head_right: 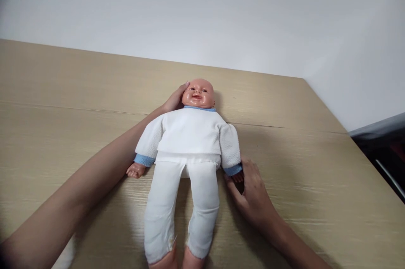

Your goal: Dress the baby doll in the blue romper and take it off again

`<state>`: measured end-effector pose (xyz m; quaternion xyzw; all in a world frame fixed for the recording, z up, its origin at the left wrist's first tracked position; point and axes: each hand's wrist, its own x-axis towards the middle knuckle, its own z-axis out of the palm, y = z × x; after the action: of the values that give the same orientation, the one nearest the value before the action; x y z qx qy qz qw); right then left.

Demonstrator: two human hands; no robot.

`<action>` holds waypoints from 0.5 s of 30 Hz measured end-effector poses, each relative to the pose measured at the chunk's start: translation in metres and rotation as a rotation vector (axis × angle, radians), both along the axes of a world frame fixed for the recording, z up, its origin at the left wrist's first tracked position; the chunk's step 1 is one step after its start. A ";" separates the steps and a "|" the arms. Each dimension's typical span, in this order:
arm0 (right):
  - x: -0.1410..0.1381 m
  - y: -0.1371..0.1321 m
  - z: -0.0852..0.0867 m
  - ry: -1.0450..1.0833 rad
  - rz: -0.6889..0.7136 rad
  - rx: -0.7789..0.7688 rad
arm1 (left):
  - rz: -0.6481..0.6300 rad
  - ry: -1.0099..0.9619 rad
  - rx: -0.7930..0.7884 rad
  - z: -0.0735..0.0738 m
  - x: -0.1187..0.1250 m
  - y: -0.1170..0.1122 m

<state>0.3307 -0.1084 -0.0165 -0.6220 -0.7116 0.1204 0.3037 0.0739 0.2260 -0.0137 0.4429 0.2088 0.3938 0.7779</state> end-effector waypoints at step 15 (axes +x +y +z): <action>0.002 0.008 -0.014 -0.103 -0.061 0.141 | 0.773 0.494 0.777 0.080 -0.020 -0.032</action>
<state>0.3328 -0.1004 -0.0302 -0.6258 -0.7138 0.0283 0.3133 0.0542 0.1943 0.0666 0.6651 0.3700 0.5812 0.2881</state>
